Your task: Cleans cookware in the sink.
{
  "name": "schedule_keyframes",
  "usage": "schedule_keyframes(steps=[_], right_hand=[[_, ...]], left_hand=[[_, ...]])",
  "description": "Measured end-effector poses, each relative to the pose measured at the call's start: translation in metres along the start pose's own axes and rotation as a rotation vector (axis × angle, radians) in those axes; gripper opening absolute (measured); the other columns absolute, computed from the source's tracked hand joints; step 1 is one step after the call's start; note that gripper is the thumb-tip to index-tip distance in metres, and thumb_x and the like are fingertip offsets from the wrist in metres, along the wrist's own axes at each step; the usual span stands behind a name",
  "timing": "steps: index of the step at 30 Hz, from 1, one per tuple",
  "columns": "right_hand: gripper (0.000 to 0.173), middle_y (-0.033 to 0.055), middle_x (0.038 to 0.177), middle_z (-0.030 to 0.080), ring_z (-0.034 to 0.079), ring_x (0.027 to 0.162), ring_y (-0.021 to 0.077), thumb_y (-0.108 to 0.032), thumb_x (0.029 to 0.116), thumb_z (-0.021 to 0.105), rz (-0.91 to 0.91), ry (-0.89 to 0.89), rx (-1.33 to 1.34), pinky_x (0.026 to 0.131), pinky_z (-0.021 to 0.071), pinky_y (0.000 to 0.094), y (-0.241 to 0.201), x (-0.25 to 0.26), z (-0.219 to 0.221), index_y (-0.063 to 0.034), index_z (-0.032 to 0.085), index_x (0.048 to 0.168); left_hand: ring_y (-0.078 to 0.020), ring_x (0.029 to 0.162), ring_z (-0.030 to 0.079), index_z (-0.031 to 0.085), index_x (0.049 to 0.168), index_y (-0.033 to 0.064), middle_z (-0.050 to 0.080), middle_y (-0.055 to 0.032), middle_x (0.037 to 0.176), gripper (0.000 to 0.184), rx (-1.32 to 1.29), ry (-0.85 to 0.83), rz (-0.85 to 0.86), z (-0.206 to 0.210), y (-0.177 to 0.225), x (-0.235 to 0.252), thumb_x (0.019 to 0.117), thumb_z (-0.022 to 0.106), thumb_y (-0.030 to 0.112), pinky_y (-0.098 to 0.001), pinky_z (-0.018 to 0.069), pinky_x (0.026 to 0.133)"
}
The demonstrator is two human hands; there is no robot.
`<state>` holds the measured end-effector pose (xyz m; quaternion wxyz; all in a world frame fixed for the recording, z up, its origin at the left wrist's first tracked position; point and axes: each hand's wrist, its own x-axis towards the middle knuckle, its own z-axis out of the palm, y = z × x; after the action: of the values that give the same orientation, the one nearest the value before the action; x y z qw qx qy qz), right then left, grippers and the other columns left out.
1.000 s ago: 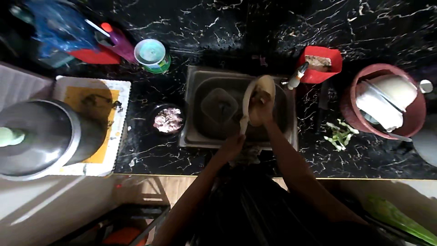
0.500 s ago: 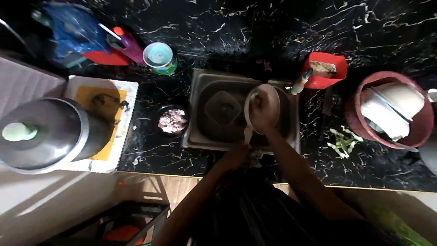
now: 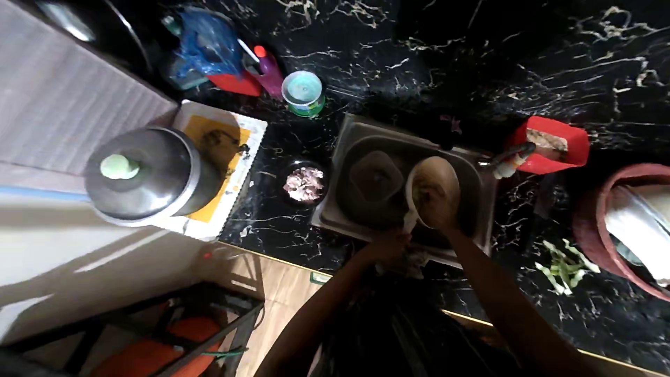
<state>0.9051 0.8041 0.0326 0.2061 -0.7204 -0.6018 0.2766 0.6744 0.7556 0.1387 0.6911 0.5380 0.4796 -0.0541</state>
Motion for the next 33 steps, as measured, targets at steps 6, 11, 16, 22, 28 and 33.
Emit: schedule_keyframes(steps=[6, 11, 16, 22, 28, 33], right_hand=[[0.031, 0.0188, 0.117, 0.070, 0.069, 0.107, 0.0265, -0.018, 0.0993, 0.064, 0.230, 0.140, 0.194, 0.098, 0.0558, 0.0425, -0.040, 0.038, -0.038, 0.0007, 0.068, 0.124], [0.025, 0.0215, 0.126, 0.068, 0.067, 0.116, 0.0312, -0.010, 0.1015, 0.061, -0.314, 0.124, 0.189, 0.104, 0.0535, 0.0458, -0.164, 0.108, -0.008, 0.0027, 0.070, 0.122], [0.022, 0.0221, 0.121, 0.070, 0.066, 0.118, 0.0368, 0.000, 0.0987, 0.057, -0.727, 0.144, 0.097, 0.105, 0.0526, 0.0473, -0.286, 0.198, 0.056, 0.0029, 0.073, 0.115], [0.024, 0.0176, 0.129, 0.067, 0.063, 0.123, 0.0311, -0.009, 0.1010, 0.060, -0.673, -0.058, 0.003, 0.109, 0.0493, 0.0438, -0.326, 0.236, 0.079, 0.0019, 0.073, 0.118], [0.030, 0.0183, 0.127, 0.067, 0.068, 0.113, 0.0287, -0.019, 0.1049, 0.059, -0.170, 0.049, 0.222, 0.099, 0.0566, 0.0452, -0.140, 0.099, 0.012, -0.0020, 0.066, 0.129], [0.031, 0.0126, 0.108, 0.068, 0.067, 0.089, 0.0162, -0.021, 0.1064, 0.057, 0.433, 0.377, 0.708, 0.083, 0.0588, 0.0358, 0.002, 0.028, -0.050, 0.0014, 0.061, 0.128]], left_hand=[[-0.0088, 0.067, 0.054, 0.057, 0.125, 0.0056, 0.055, -0.0007, 0.085, 0.041, -0.340, -0.010, -0.015, -0.006, -0.028, 0.015, 0.1114, 0.041, 0.040, -0.0262, 0.0503, 0.062], [-0.0030, 0.053, 0.046, 0.056, 0.111, 0.0081, 0.049, 0.0052, 0.071, 0.032, -0.607, -0.118, -0.005, -0.009, -0.040, 0.028, 0.1125, 0.038, 0.035, -0.0171, 0.0412, 0.047], [-0.0029, 0.052, 0.044, 0.055, 0.111, 0.0091, 0.047, 0.0063, 0.069, 0.033, -0.609, -0.169, 0.046, -0.010, -0.055, 0.032, 0.1124, 0.037, 0.036, -0.0175, 0.0396, 0.047], [-0.0034, 0.053, 0.043, 0.053, 0.108, 0.0107, 0.044, 0.0066, 0.070, 0.033, -0.590, -0.229, 0.011, -0.008, -0.057, 0.040, 0.1129, 0.034, 0.038, -0.0180, 0.0397, 0.048], [-0.0009, 0.052, 0.043, 0.057, 0.108, 0.0105, 0.047, 0.0076, 0.068, 0.035, -0.520, -0.237, -0.024, -0.012, -0.053, 0.042, 0.1127, 0.035, 0.036, -0.0157, 0.0384, 0.046], [-0.0007, 0.049, 0.040, 0.057, 0.101, 0.0130, 0.045, 0.0086, 0.065, 0.037, -0.555, -0.215, -0.134, -0.009, -0.044, 0.041, 0.1128, 0.033, 0.039, -0.0156, 0.0360, 0.045]])
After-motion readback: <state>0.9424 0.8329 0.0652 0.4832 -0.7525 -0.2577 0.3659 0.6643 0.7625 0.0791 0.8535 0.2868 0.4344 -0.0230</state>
